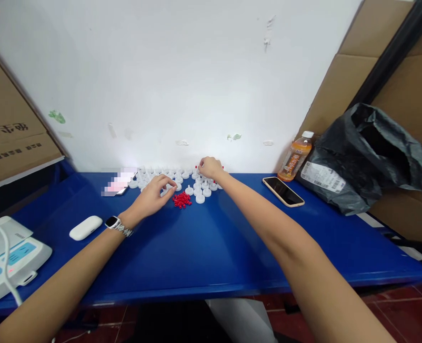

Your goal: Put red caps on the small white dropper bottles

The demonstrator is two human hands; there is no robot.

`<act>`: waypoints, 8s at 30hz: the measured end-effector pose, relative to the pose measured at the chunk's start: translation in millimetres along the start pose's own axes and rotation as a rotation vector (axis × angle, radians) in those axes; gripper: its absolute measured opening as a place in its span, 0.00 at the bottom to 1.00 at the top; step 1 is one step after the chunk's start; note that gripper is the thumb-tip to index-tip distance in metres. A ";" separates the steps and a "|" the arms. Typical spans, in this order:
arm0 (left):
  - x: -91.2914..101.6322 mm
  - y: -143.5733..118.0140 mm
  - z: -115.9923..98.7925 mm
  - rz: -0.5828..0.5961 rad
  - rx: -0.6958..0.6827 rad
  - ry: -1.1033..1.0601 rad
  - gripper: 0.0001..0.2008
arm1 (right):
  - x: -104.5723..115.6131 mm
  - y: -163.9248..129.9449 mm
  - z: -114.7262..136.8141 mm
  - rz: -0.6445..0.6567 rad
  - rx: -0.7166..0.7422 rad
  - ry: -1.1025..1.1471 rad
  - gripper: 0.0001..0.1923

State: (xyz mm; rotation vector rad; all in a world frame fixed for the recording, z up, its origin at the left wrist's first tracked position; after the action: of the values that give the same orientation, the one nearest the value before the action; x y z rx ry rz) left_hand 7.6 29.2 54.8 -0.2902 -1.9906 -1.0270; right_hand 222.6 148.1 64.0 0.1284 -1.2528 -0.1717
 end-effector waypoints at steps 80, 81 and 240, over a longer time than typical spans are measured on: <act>2.9 -10.3 -2.5 -0.063 0.027 -0.044 0.25 | -5.6 -46.1 41.5 0.051 0.145 0.345 0.07; 2.4 -10.8 -0.6 -0.058 0.029 -0.044 0.24 | -9.3 -38.9 44.4 0.069 0.138 0.264 0.07; -3.5 3.1 -51.9 -0.015 -0.247 0.180 0.16 | 3.2 -149.4 29.1 0.156 -0.010 1.227 0.18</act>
State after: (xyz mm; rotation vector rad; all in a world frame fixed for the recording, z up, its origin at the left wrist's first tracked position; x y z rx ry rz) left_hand 41.8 -7.4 69.3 -0.3037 -1.7092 -1.2658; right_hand 187.0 1.0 47.6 0.0968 -0.0357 0.0503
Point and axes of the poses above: each hand's wrist, its own y-axis towards the middle knuckle, its own x-axis out of the back of the hand, z = x × y, the point moved 4 cm from there along y, towards the middle knuckle, and after that the axes turned 10 degrees about -x, right-handed, at the moved point
